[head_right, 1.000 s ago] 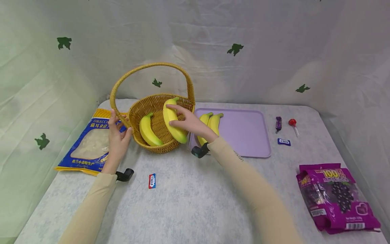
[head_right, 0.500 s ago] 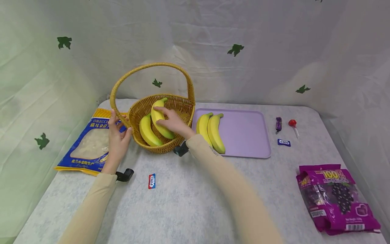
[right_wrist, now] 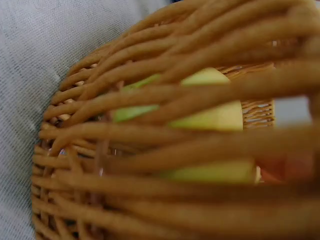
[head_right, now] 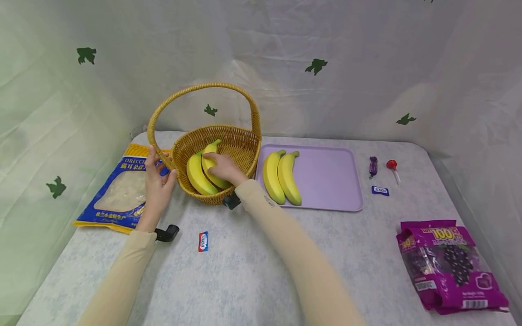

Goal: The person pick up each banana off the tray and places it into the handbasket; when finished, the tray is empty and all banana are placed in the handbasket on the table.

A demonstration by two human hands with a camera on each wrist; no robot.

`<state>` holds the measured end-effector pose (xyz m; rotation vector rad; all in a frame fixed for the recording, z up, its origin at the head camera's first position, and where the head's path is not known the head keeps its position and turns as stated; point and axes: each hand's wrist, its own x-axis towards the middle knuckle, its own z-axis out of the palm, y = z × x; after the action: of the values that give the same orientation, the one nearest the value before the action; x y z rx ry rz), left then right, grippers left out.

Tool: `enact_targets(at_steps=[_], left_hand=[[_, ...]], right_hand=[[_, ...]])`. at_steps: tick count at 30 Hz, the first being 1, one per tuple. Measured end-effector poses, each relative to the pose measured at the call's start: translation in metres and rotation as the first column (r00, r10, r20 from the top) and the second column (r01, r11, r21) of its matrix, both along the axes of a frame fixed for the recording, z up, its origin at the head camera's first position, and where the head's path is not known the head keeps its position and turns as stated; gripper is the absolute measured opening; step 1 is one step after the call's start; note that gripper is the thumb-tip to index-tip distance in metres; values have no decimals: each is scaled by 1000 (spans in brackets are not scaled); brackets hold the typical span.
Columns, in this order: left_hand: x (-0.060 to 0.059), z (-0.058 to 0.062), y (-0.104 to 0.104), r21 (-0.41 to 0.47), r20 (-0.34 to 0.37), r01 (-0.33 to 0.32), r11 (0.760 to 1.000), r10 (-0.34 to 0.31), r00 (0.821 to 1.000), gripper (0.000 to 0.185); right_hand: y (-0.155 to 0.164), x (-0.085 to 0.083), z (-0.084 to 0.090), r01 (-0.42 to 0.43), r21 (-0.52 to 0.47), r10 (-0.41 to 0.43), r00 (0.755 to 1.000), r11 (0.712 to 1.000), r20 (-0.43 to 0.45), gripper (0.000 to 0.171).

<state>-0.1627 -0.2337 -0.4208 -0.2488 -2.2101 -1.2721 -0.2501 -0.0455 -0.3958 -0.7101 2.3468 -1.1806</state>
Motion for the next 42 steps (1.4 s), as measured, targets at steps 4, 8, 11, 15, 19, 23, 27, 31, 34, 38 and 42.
enact_targets(at_steps=[4,8,11,15,19,23,27,31,34,38,42], left_hand=[[-1,-1,0,14,-6,4,1000,-4,1000,83],[2,3,3,18,-15,9,1000,-9,1000,86],[9,14,10,10,-16,11,1000,-11,1000,87],[17,26,17,28,13,27,999,-27,1000,85],[18,28,18,40,40,22,999,-23,999,80],[15,23,16,20,30,2,1000,-3,1000,78],[5,7,6,27,14,4,1000,-4,1000,79],[2,0,1,32,26,1,999,-2,1000,82],[1,-1,0,23,24,-2,1000,1,1000,84],[1,0,1,11,20,-4,1000,3,1000,84],[4,5,3,22,45,-1,1000,0,999,81]], right_hand=[[-5,1,-1,-5,78,5,1000,997,-4,55],[-8,2,0,-10,140,14,1000,990,-25,57],[-8,3,0,-26,170,33,999,985,-37,57],[-3,4,3,-41,165,42,999,985,-6,55],[5,4,7,-29,105,26,999,994,27,51],[15,0,9,18,-4,-18,999,1000,26,45],[28,-4,13,65,-159,-53,995,985,79,39],[43,-7,14,91,-303,-59,992,949,113,36],[57,-9,13,100,-410,-48,990,907,134,35],[80,-9,13,107,-486,-34,987,867,157,35],[106,-9,14,127,-509,-58,987,851,150,35]])
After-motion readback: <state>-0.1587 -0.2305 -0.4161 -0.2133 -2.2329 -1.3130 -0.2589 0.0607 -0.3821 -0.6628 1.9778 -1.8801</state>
